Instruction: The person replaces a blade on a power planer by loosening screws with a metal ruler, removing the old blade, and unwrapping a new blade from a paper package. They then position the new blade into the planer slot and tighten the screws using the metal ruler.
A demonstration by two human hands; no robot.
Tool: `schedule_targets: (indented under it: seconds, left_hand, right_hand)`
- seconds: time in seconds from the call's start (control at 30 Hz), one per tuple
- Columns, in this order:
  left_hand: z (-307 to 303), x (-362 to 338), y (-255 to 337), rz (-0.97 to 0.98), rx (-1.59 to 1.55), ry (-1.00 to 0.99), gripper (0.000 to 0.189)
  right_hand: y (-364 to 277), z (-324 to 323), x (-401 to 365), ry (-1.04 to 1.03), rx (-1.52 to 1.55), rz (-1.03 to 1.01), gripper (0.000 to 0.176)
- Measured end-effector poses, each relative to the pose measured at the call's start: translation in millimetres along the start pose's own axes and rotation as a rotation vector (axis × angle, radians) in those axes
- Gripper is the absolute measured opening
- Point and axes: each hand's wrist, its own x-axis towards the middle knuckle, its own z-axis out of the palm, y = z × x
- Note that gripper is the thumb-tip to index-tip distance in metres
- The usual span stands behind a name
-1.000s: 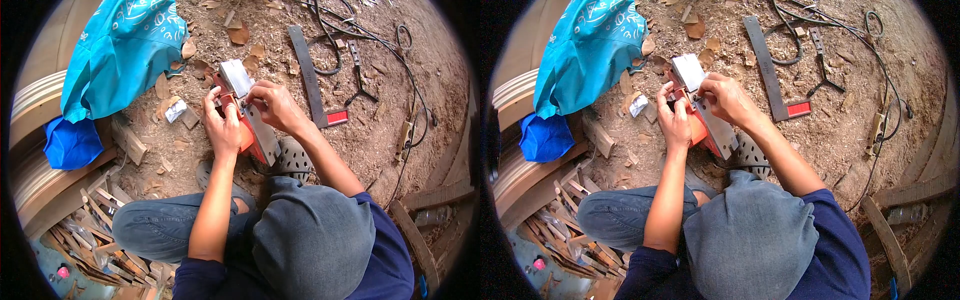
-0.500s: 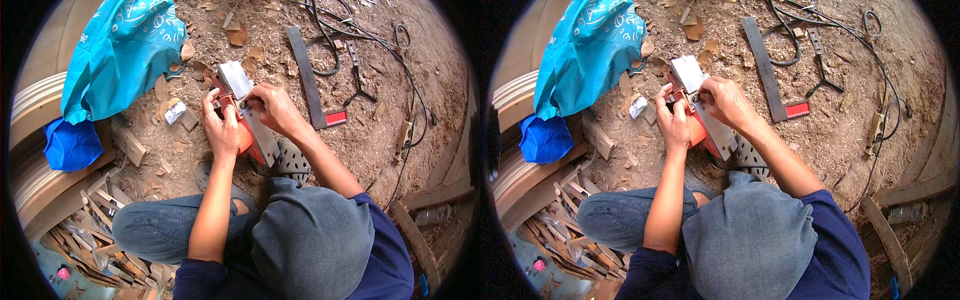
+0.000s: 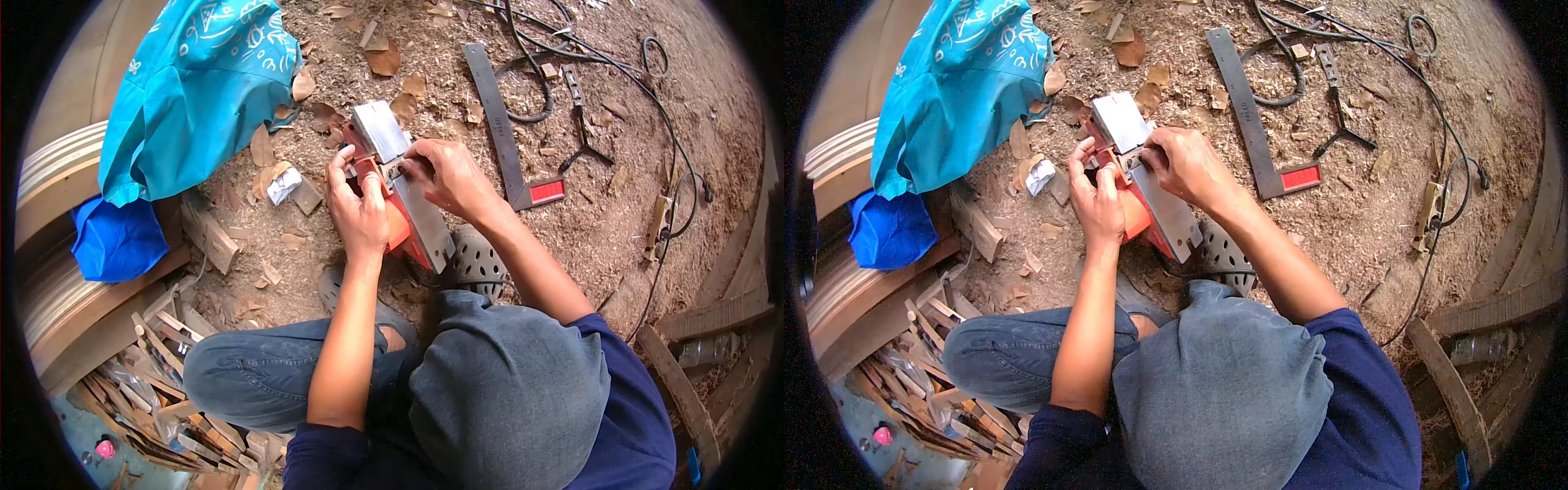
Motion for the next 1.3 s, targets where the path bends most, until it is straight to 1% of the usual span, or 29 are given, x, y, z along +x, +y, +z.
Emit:
schedule_targets:
  seconds: [0.1,0.17,0.2,0.27,0.37,0.4,0.47,0.5,0.6,0.67,0.7,0.77,0.8,0.83,0.9,0.97,1.03,1.07,1.1,1.17,1.2,1.23,1.3]
  left_hand:
    - [-0.2,0.3,2.8,-0.011,-0.013,-0.002,0.042]
    - [0.6,-0.7,6.6,-0.049,-0.059,-0.004,0.042]
    - [0.9,-0.5,4.3,-0.049,-0.060,-0.006,0.042]
    - [0.8,0.5,-2.3,0.003,-0.013,0.009,0.042]
    - [1.8,-0.1,4.0,0.001,-0.039,0.015,0.039]
    - [2.4,0.7,0.1,0.001,-0.041,0.015,0.039]
    - [2.8,2.4,-12.3,0.083,0.004,0.038,0.040]
    - [2.4,2.6,-13.9,0.083,0.003,0.036,0.040]
    - [2.4,2.5,-12.5,0.058,-0.005,0.035,0.040]
    - [0.9,0.7,-2.9,-0.020,-0.048,-0.008,0.042]
    - [1.0,-0.3,0.3,-0.021,-0.055,-0.012,0.042]
    - [1.7,-1.2,4.1,-0.055,-0.088,-0.007,0.041]
    - [0.9,0.5,-6.5,0.003,-0.008,0.007,0.041]
    - [0.7,1.7,-7.0,0.001,-0.016,0.005,0.041]
    - [0.8,0.7,-7.2,-0.002,-0.024,0.002,0.041]
    - [1.7,-0.5,-1.8,-0.022,-0.019,0.001,0.041]
    - [2.7,1.2,-7.1,0.019,-0.016,0.039,0.041]
    - [2.0,1.9,-9.9,0.038,0.001,0.038,0.041]
    - [2.0,1.8,-8.6,0.038,-0.002,0.036,0.041]
    - [1.1,1.2,-5.9,0.011,0.011,0.010,0.041]
    - [0.8,1.4,-6.9,0.011,0.009,0.010,0.041]
    - [0.6,1.6,-8.3,0.008,0.008,0.006,0.041]
    - [0.5,0.9,-10.0,0.004,0.004,0.006,0.041]
  right_hand:
    - [3.8,2.8,-0.6,-0.028,-0.006,-0.010,0.010]
    - [4.0,2.3,-1.1,-0.034,0.020,-0.129,0.009]
    - [1.0,2.0,-1.3,-0.032,0.019,-0.127,0.009]
    - [-8.1,2.2,-1.2,0.040,-0.001,0.007,0.010]
    - [0.0,5.4,-3.1,-0.017,-0.068,0.050,0.014]
    - [1.0,5.6,-2.7,-0.016,-0.070,0.049,0.014]
    - [2.5,5.8,-2.7,0.008,-0.032,-0.074,0.012]
    - [3.2,5.9,-3.1,0.009,-0.033,-0.072,0.012]
    - [4.5,4.4,-3.9,0.016,-0.001,-0.075,0.014]
    - [4.6,1.8,-6.0,0.042,-0.002,-0.062,0.016]
    - [4.4,-1.8,-7.8,0.044,-0.009,-0.060,0.016]
    - [3.8,-13.5,-12.7,0.222,0.044,0.011,0.019]
    - [7.3,-23.1,-16.7,0.285,0.038,0.053,0.017]
    - [12.7,-34.7,-22.2,0.372,-0.055,0.097,0.018]
    - [28.2,-62.7,-32.9,0.501,-0.062,0.301,0.020]
    - [59.3,-89.3,-47.2,0.626,-0.138,0.415,0.020]
    - [78.9,-114.6,-57.4,0.634,-0.205,0.496,0.017]
    - [91.7,-124.0,-61.4,0.637,-0.318,0.461,0.017]
    - [91.4,-129.3,-61.7,0.639,-0.321,0.462,0.017]
    - [90.3,-136.7,-62.3,0.548,-0.360,0.405,0.019]
    - [87.8,-137.4,-60.9,0.548,-0.349,0.392,0.023]
    - [85.0,-137.8,-59.5,0.548,-0.350,0.391,0.023]
    - [79.1,-136.5,-56.9,0.653,-0.271,0.455,0.022]
